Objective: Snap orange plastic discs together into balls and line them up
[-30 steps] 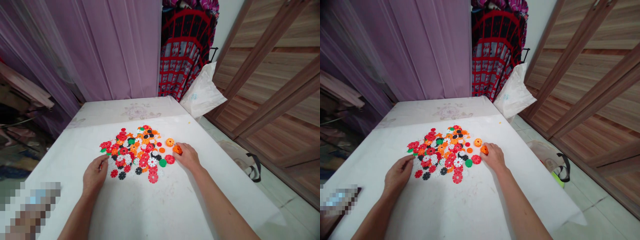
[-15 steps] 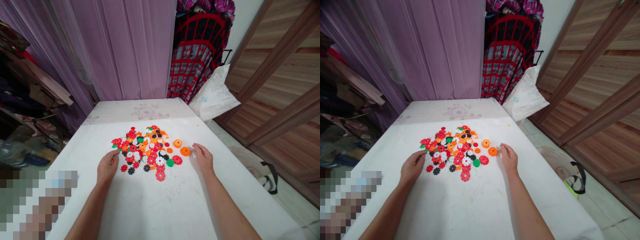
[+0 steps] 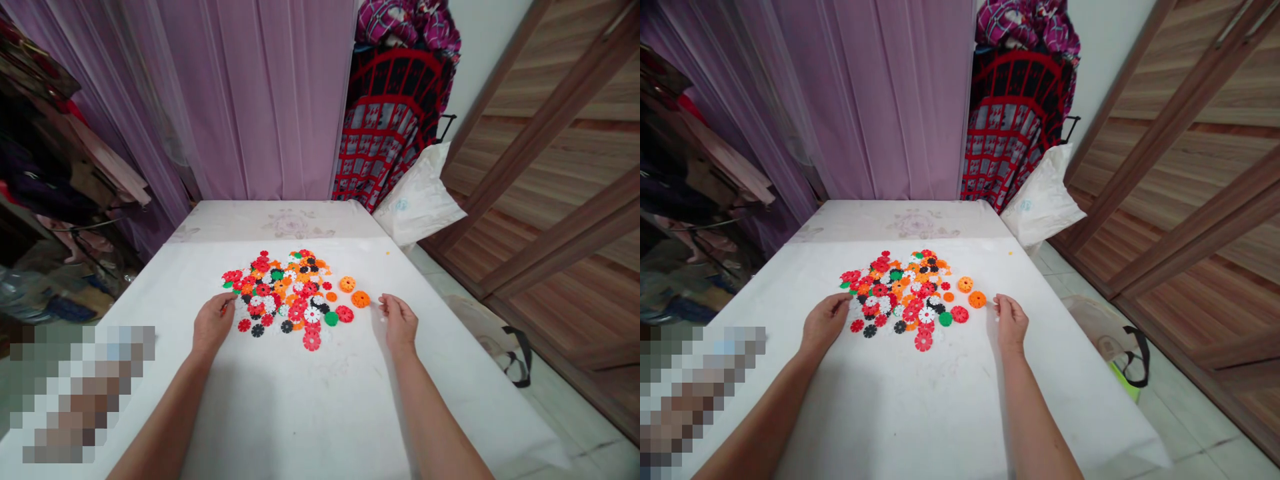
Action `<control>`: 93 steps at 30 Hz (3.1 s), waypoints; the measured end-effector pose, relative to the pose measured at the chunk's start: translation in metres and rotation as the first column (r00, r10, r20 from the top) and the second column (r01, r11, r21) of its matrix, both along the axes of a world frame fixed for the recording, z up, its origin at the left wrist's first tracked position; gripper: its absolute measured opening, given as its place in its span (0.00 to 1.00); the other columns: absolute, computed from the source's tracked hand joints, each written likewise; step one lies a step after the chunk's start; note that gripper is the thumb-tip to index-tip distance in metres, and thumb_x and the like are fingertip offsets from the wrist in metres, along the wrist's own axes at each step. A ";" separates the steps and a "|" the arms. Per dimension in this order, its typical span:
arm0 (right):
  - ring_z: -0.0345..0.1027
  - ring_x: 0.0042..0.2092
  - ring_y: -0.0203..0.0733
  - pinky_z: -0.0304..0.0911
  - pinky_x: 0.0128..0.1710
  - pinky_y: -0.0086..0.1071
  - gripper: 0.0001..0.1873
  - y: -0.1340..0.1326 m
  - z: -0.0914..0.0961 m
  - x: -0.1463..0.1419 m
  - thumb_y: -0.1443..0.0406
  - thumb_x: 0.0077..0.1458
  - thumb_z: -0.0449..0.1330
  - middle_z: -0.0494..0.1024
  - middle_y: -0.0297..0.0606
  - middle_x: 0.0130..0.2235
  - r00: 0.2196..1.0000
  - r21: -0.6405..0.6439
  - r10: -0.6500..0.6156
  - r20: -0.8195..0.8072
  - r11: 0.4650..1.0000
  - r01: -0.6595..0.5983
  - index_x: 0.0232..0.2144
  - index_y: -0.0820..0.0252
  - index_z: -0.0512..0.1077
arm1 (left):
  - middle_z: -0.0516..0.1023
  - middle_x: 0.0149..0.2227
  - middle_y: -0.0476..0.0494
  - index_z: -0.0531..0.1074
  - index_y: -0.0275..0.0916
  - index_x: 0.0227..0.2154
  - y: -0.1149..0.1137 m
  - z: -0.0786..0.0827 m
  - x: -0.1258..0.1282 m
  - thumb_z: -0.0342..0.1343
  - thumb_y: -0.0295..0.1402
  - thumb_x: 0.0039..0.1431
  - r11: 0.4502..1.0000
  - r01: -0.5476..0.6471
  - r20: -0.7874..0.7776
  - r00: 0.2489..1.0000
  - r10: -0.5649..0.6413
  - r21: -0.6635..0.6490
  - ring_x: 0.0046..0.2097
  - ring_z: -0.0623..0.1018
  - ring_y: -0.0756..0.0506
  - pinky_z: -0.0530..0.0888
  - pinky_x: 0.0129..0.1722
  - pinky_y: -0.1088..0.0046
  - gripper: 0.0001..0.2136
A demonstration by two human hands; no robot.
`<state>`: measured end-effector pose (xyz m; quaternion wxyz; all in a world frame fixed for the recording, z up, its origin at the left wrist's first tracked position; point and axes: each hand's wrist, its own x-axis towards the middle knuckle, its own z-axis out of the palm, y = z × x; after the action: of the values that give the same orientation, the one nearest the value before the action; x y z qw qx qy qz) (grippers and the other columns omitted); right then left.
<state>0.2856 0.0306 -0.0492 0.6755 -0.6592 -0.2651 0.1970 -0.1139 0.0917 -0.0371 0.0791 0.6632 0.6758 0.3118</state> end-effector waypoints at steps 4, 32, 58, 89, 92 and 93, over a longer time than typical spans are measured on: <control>0.70 0.29 0.40 0.64 0.29 0.32 0.22 -0.006 -0.001 -0.004 0.49 0.45 0.60 0.81 0.43 0.30 0.998 -0.033 0.053 0.029 0.998 -0.052 0.30 0.62 0.77 | 0.82 0.42 0.44 0.78 0.42 0.38 0.001 0.000 0.000 0.45 0.38 0.57 1.000 -0.004 -0.007 1.000 0.004 0.015 0.44 0.79 0.44 0.73 0.47 0.71 0.16; 0.74 0.46 0.47 0.66 0.52 0.43 0.24 0.025 -0.001 0.028 0.57 0.43 0.66 0.81 0.39 0.46 0.802 -0.429 0.500 0.325 0.834 -0.346 0.45 0.57 0.78 | 0.82 0.41 0.45 0.78 0.42 0.39 0.001 0.001 -0.003 0.45 0.40 0.57 1.000 -0.017 -0.045 0.999 0.016 -0.010 0.40 0.80 0.45 0.74 0.41 0.72 0.18; 0.74 0.45 0.48 0.68 0.50 0.44 0.25 -0.001 0.005 0.047 0.56 0.44 0.65 0.80 0.41 0.46 0.779 -0.369 0.470 0.416 0.870 -0.327 0.46 0.56 0.78 | 0.82 0.42 0.48 0.78 0.52 0.39 0.004 0.050 0.168 0.48 0.38 0.64 0.750 0.659 -0.199 0.744 -0.638 0.061 0.45 0.79 0.44 0.75 0.50 0.64 0.12; 0.71 0.45 0.48 0.62 0.45 0.38 0.15 0.018 0.041 -0.004 0.60 0.51 0.60 0.80 0.41 0.43 0.399 -0.748 0.679 0.616 0.663 0.025 0.43 0.53 0.77 | 0.79 0.43 0.46 0.73 0.49 0.40 0.000 0.004 0.016 0.46 0.43 0.60 0.988 0.064 -0.068 0.996 -0.054 0.141 0.47 0.78 0.38 0.75 0.51 0.51 0.13; 0.73 0.45 0.47 0.64 0.45 0.38 0.17 0.017 0.034 0.004 0.60 0.49 0.62 0.81 0.38 0.42 0.532 -0.721 0.627 0.568 0.691 -0.044 0.44 0.51 0.77 | 0.79 0.43 0.44 0.74 0.47 0.41 0.000 0.002 0.016 0.46 0.43 0.60 0.987 0.087 -0.084 0.994 -0.076 0.133 0.47 0.78 0.38 0.75 0.50 0.51 0.14; 0.74 0.44 0.46 0.65 0.45 0.38 0.18 0.017 0.030 0.008 0.59 0.48 0.63 0.81 0.37 0.42 0.601 -0.704 0.601 0.528 0.705 -0.087 0.44 0.50 0.77 | 0.79 0.44 0.43 0.74 0.47 0.42 0.000 0.002 0.016 0.46 0.43 0.61 0.988 0.084 -0.089 0.993 -0.073 0.130 0.48 0.77 0.38 0.75 0.50 0.51 0.15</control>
<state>0.2932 0.0480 -0.0189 0.2041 -0.7920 -0.5610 0.1280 -0.0980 0.0919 -0.0349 0.0184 0.7057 0.6293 0.3251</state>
